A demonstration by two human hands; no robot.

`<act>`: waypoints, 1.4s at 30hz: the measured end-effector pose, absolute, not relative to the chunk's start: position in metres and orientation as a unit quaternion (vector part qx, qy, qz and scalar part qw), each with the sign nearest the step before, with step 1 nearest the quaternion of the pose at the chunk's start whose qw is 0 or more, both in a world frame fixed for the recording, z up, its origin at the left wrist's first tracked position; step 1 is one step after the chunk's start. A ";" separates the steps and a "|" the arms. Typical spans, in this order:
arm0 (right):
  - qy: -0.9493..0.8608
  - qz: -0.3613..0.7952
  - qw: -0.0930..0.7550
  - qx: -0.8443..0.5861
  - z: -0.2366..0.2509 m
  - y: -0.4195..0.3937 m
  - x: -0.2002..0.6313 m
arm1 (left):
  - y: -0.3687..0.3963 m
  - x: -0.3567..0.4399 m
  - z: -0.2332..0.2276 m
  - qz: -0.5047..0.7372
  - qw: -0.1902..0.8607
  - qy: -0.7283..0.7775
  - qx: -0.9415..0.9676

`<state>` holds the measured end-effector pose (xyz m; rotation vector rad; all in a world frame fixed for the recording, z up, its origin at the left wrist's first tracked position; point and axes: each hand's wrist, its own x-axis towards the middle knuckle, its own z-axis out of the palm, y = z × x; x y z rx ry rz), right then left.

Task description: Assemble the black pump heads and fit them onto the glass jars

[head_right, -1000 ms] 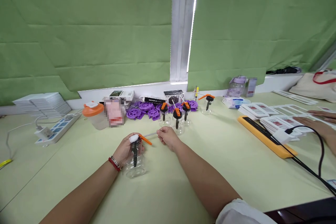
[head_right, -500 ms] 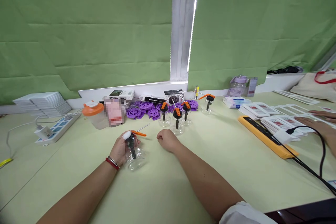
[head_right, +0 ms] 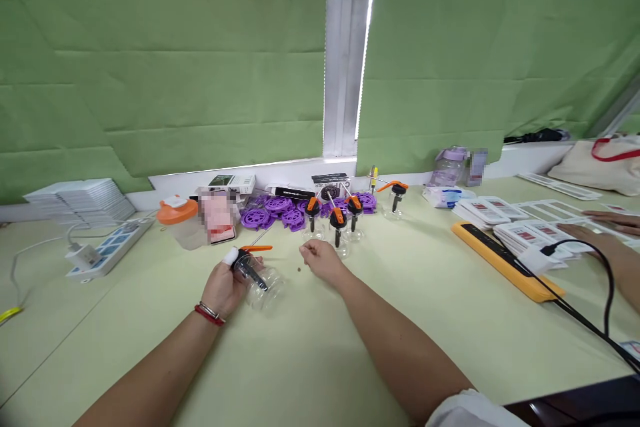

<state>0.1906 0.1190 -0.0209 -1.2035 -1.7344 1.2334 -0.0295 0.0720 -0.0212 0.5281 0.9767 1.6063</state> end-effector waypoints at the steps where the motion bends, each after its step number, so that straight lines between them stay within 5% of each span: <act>1: -0.640 0.529 0.322 -0.455 -0.015 0.113 0.190 | 0.071 -0.029 -0.019 0.686 0.562 0.405 0.221; 4: -0.547 0.700 0.214 -0.405 -0.002 0.086 0.184 | 0.066 -0.023 -0.013 0.705 0.567 0.365 0.220; 8: -0.436 0.816 0.203 -0.319 0.002 0.055 0.177 | 0.054 -0.015 -0.006 0.672 0.577 0.353 0.302; 12: -0.426 0.807 0.214 -0.348 -0.001 0.046 0.177 | 0.046 -0.018 0.001 0.583 0.519 0.430 0.454; 17: -0.382 0.749 0.334 -0.427 -0.001 0.040 0.176 | 0.040 -0.020 0.003 0.511 0.399 0.533 0.544; 21: -0.351 0.789 0.280 -0.419 0.000 0.029 0.174 | 0.035 -0.012 -0.001 0.523 0.323 0.559 0.556; 24: -0.503 0.703 0.287 -0.413 -0.004 0.029 0.181 | 0.034 -0.006 -0.004 0.527 0.346 0.562 0.535; 30: -0.866 0.206 0.380 -0.250 -0.010 0.048 0.203 | 0.038 -0.001 0.000 0.537 0.492 0.559 0.397; 32: -0.851 0.246 0.381 -0.264 -0.009 0.052 0.203 | 0.037 0.000 0.001 0.553 0.481 0.553 0.396; 37: -0.691 0.581 0.269 -0.334 -0.004 0.050 0.199 | 0.035 0.000 -0.001 0.566 0.409 0.556 0.450; 42: -0.823 0.384 0.317 -0.273 0.002 0.048 0.210 | 0.038 -0.006 -0.001 0.553 0.437 0.542 0.457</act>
